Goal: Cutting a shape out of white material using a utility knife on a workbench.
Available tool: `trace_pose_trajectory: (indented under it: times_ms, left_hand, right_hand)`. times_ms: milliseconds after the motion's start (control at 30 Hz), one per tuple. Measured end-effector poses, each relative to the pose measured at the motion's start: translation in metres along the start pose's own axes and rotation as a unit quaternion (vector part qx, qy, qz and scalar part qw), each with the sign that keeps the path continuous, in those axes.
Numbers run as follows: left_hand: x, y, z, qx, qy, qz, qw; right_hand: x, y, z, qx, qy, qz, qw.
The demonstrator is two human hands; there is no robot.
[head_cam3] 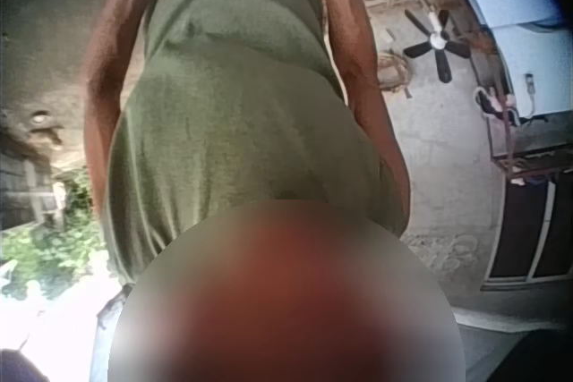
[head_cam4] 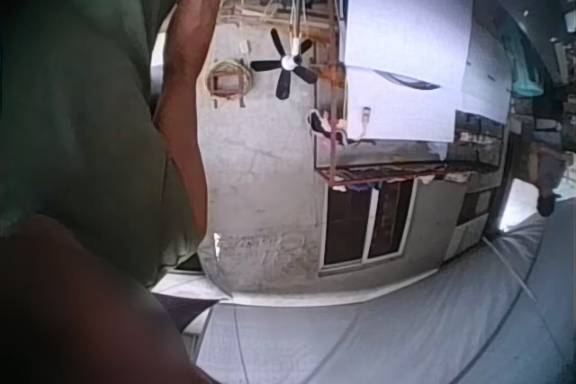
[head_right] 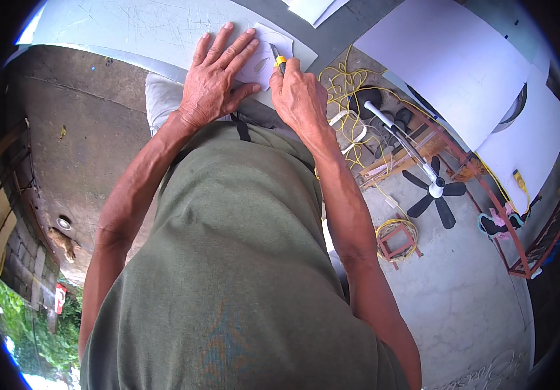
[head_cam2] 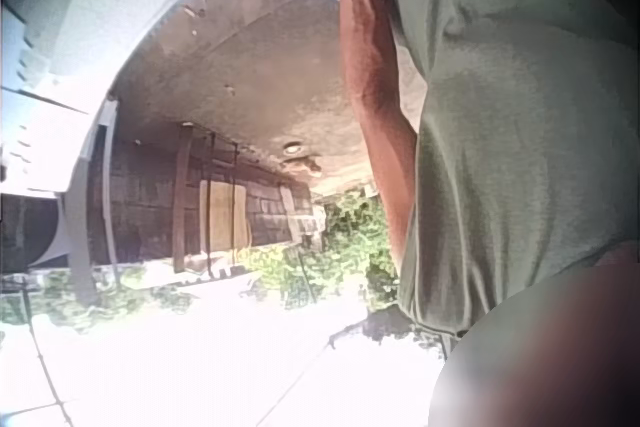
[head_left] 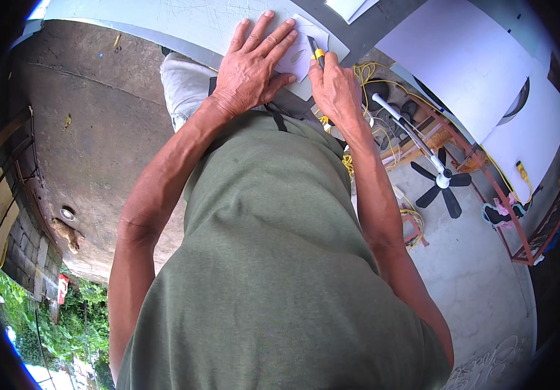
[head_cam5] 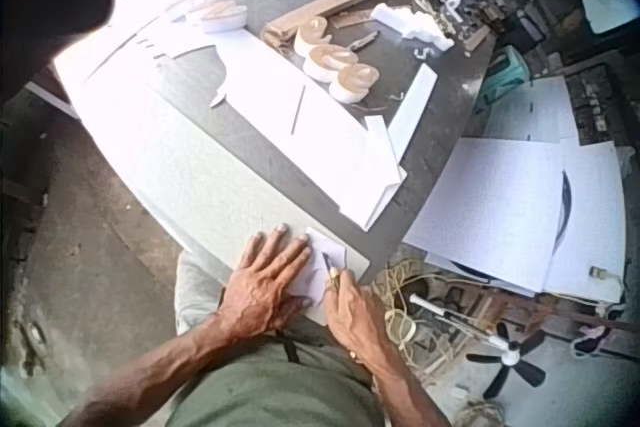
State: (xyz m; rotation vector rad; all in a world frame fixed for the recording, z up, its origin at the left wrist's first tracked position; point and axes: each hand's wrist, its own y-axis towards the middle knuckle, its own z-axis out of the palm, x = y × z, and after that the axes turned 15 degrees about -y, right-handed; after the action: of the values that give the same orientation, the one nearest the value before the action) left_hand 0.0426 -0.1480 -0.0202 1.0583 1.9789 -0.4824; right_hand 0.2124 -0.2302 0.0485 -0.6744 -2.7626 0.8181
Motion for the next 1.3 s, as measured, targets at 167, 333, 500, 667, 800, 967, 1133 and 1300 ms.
trace_pose_trajectory:
  times_ms: [167, 333, 500, 667, 800, 967, 1133, 1300]
  left_hand:
    - [-0.001, 0.001, 0.0, 0.0, -0.003, -0.002, 1.0]
    - [-0.004, 0.005, 0.0, 0.027, 0.036, -0.022, 0.999]
    - [-0.006, 0.011, -0.004, 0.033, 0.024, -0.02, 0.999]
    - [-0.005, 0.011, -0.004, 0.057, 0.038, -0.034, 0.997]
    - [-0.008, 0.006, -0.005, 0.063, 0.035, -0.033, 0.997]
    - [-0.008, 0.009, -0.006, 0.083, 0.032, -0.049, 0.995]
    - [-0.01, 0.012, -0.006, 0.091, 0.034, -0.046, 0.994]
    - [-0.008, 0.009, -0.005, 0.088, 0.029, -0.044, 0.995]
  right_hand:
    - [0.001, 0.001, -0.003, 0.0, -0.029, -0.007, 1.0]
    - [0.002, 0.004, -0.02, 0.019, -0.084, -0.044, 0.995]
    - [0.001, 0.01, -0.03, 0.047, -0.085, -0.05, 0.994]
    - [0.004, 0.017, -0.035, 0.082, -0.075, -0.054, 0.992]
    - [0.009, 0.011, -0.034, 0.088, -0.082, -0.045, 0.992]
    - [0.015, 0.008, -0.033, 0.102, -0.044, -0.008, 0.994]
    - [0.013, 0.005, -0.026, 0.082, -0.019, 0.002, 0.996]
    - [0.011, 0.016, -0.042, 0.205, 0.114, 0.057, 0.97]
